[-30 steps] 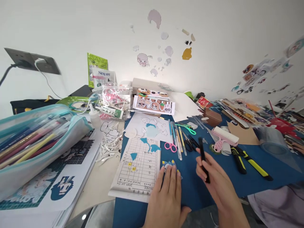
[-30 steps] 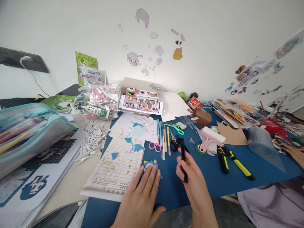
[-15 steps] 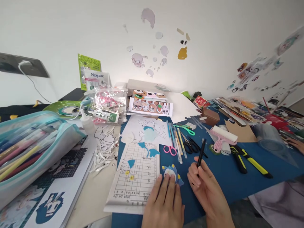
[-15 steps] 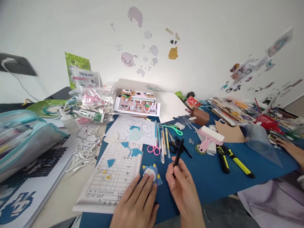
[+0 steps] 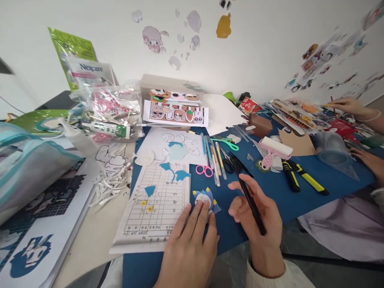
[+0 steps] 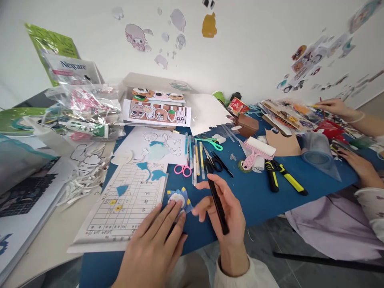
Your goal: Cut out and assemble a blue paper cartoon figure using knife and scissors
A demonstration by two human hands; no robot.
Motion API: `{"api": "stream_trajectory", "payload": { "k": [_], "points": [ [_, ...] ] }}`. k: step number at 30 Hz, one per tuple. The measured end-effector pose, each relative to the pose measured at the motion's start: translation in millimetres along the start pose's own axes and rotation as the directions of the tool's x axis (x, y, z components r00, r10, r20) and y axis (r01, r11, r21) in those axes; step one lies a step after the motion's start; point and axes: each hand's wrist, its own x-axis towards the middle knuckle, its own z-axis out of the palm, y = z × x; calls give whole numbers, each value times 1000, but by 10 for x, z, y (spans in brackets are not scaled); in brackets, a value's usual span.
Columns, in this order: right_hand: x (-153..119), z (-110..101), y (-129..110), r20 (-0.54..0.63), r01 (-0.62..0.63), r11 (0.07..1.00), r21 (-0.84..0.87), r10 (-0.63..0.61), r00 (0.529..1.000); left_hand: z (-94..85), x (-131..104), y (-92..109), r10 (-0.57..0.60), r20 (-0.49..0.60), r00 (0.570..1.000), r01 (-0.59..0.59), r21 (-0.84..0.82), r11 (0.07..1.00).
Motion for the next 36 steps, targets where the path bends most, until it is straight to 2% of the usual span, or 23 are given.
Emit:
{"api": "stream_trajectory", "payload": {
  "k": [2,4,7,11,21,25,31,36],
  "points": [
    [-2,-40,25,76,27,1000,0,-27,997,-23,11,1,-11,18,1000,11,-12,1000],
    [-27,-47,57,88,72,996,-61,-66,994,-41,16,-5,-10,29,1000,10,-19,1000],
    [-70,-11,83,59,106,984,-141,-98,993,-46,16,-14,10,48,999,-10,-16,1000],
    [-75,34,85,34,98,983,-158,-94,995,-20,8,-11,11,54,999,-10,-16,1000],
    [-195,-24,74,-49,78,951,-298,-97,994,-24,15,-13,1,48,999,0,-22,1000],
    [-273,-20,12,-118,1,886,-464,-62,991,-45,21,-14,5,73,997,-3,-20,1000],
    [-310,-38,-104,-31,7,773,-635,-35,999,-49,42,7,-17,89,996,17,-5,1000],
    [-379,2,-201,-32,-27,664,-747,5,999,-53,87,30,-25,163,986,21,27,999]
  ]
}}
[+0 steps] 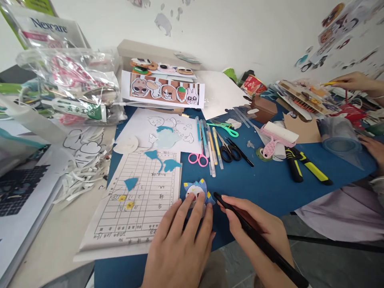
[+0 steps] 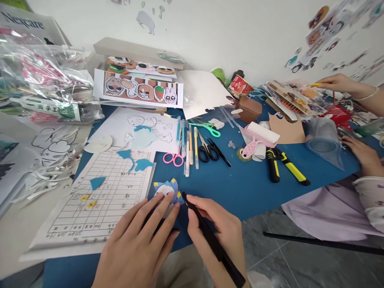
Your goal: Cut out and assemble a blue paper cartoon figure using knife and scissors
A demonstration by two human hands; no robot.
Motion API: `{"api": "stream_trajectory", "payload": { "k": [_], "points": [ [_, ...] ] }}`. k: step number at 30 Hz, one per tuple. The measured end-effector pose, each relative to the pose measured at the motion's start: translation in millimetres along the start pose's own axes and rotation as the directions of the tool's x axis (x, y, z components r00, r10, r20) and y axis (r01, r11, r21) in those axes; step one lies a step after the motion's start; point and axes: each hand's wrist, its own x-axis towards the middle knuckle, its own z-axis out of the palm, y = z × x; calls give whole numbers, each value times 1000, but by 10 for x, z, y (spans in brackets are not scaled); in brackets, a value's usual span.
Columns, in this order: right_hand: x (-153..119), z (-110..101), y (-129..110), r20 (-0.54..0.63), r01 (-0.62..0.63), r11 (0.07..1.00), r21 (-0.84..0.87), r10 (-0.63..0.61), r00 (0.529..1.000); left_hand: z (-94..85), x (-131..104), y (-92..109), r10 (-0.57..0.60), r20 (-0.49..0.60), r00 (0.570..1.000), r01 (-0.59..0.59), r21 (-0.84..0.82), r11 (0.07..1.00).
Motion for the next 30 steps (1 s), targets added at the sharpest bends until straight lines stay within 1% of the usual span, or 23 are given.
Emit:
{"api": "stream_trajectory", "payload": {
  "k": [3,7,11,15,19,21,26,30],
  "points": [
    [-17,-15,-51,17,8,1000,1,-8,1000,-11,10,8,1,-2,1000,-1,-5,1000],
    [15,-34,-79,52,59,998,6,-60,997,-6,10,5,-15,-46,999,14,-25,1000],
    [57,-32,-65,14,107,994,-30,-107,994,19,3,-11,-10,-36,999,9,-40,999],
    [52,-13,-36,13,96,992,-83,-96,995,21,17,-32,-8,-52,999,6,-37,999],
    [39,-2,-33,-55,62,991,-119,-69,996,3,44,-55,28,-11,1000,-28,-23,999],
    [52,-2,-39,-71,60,987,-148,-72,995,4,46,-63,31,-2,1000,-31,-12,999],
    [95,-8,-49,-57,88,956,-280,-108,993,21,41,-74,47,4,999,-47,19,999],
    [73,-11,-50,-3,105,940,-326,-112,994,-2,39,-74,50,36,998,-51,24,998]
  ]
}}
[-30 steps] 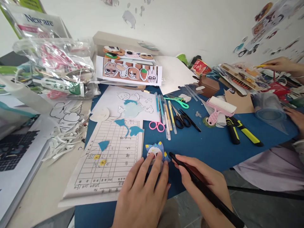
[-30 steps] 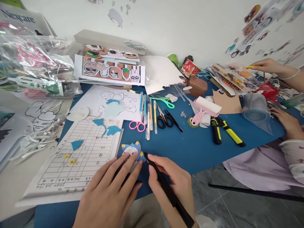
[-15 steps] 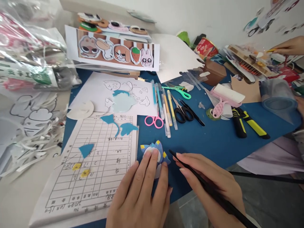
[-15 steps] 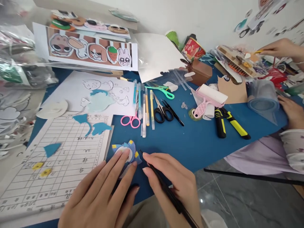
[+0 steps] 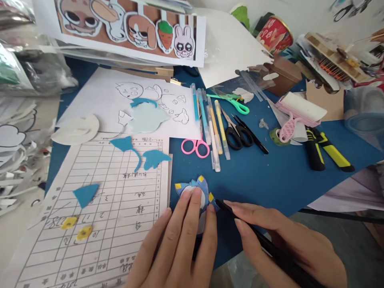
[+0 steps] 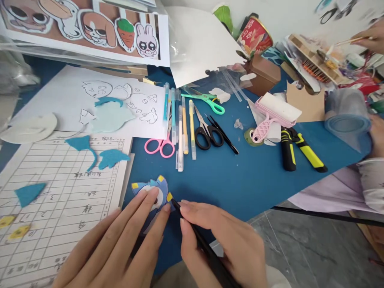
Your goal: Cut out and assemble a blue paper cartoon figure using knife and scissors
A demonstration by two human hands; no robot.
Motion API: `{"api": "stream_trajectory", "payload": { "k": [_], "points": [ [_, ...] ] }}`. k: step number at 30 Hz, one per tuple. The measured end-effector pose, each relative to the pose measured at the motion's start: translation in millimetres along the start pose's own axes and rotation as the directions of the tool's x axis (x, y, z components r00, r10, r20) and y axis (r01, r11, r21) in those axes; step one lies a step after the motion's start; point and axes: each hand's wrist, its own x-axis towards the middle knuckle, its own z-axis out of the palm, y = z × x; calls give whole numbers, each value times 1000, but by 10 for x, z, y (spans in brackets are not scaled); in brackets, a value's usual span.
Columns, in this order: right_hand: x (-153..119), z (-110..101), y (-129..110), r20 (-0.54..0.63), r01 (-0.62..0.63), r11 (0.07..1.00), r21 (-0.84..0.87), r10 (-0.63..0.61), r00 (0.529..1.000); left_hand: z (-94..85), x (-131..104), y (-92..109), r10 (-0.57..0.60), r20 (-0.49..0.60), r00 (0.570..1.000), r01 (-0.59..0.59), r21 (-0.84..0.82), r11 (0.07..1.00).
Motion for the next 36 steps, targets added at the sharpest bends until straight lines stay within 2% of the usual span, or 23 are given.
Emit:
{"api": "stream_trajectory", "payload": {
  "k": [8,10,12,15,17,19,22,26,32,36],
  "points": [
    [-34,40,23,-67,-28,999,34,31,997,-6,0,9,-34,-16,999,34,-20,999],
    [-9,45,25,-78,-36,988,147,48,996,-4,4,10,-36,-23,999,36,-20,999],
    [21,42,17,-86,-37,942,335,70,994,-2,2,11,-42,-28,999,41,-25,999],
    [55,27,-17,-38,-100,798,595,152,988,5,-13,7,-52,-58,997,49,-50,998],
    [54,26,-43,1,-155,719,677,210,978,4,-18,1,-53,-67,996,48,-65,997],
    [29,41,-51,-17,-179,711,680,259,966,-4,-15,0,-76,-97,992,70,-70,995],
    [-44,78,-16,-65,-188,766,614,286,956,-26,-4,18,-124,-126,984,114,-88,990],
    [-118,86,55,-40,-154,812,563,213,976,-49,-19,48,-161,-133,978,143,-141,980],
    [-88,54,26,-53,-87,871,483,128,990,-59,-56,17,-124,-124,984,103,-164,981],
    [-71,57,-1,-34,-115,894,434,143,989,-38,-60,1,-47,-120,992,34,-109,994]
  ]
}}
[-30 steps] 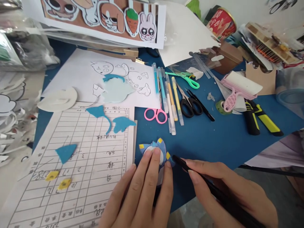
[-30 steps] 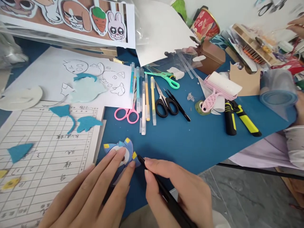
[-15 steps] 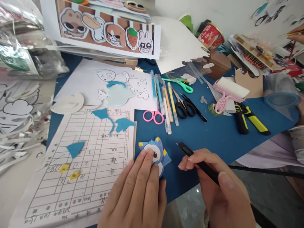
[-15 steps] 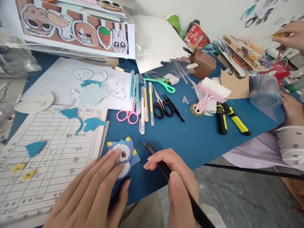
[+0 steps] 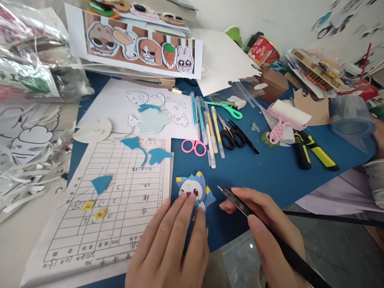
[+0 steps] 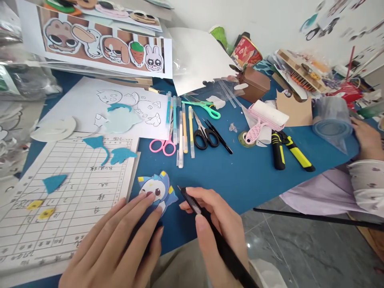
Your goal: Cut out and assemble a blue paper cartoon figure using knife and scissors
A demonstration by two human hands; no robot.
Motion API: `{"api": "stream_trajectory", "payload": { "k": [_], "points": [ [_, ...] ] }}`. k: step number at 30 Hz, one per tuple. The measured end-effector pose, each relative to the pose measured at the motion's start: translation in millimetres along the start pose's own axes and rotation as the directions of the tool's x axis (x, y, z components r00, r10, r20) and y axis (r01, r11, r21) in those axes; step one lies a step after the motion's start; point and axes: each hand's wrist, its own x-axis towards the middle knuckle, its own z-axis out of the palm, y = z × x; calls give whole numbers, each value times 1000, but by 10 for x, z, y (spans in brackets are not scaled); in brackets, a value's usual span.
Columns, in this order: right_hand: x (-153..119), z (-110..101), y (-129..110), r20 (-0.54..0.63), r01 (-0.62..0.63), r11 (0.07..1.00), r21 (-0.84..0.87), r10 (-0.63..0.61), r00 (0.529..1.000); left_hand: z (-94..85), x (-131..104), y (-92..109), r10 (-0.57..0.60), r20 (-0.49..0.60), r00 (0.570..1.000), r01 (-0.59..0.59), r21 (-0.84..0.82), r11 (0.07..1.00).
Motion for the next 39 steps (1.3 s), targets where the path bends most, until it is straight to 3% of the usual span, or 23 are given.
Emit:
{"api": "stream_trajectory", "payload": {
  "k": [7,11,15,20,25,35,39],
  "points": [
    [-4,-15,-6,-11,87,955,-284,-94,996,-1,-9,-14,29,45,999,-31,30,999],
    [-12,-26,-2,3,102,928,-359,-108,994,0,-6,-19,32,34,999,-33,43,999],
    [26,-19,-11,-29,126,930,-345,-145,989,3,1,-29,52,58,997,-56,69,996],
    [38,17,-22,-14,69,937,-341,-79,997,11,24,-36,75,100,992,-84,95,992],
    [19,33,-18,-32,10,957,-291,-20,999,19,46,-26,72,97,993,-79,75,994],
    [74,7,-46,16,26,971,-238,-22,1000,34,35,-41,101,99,990,-109,81,991],
    [59,-11,-34,-4,-7,983,-185,6,1000,42,67,-28,59,85,995,-62,35,997]
  ]
}}
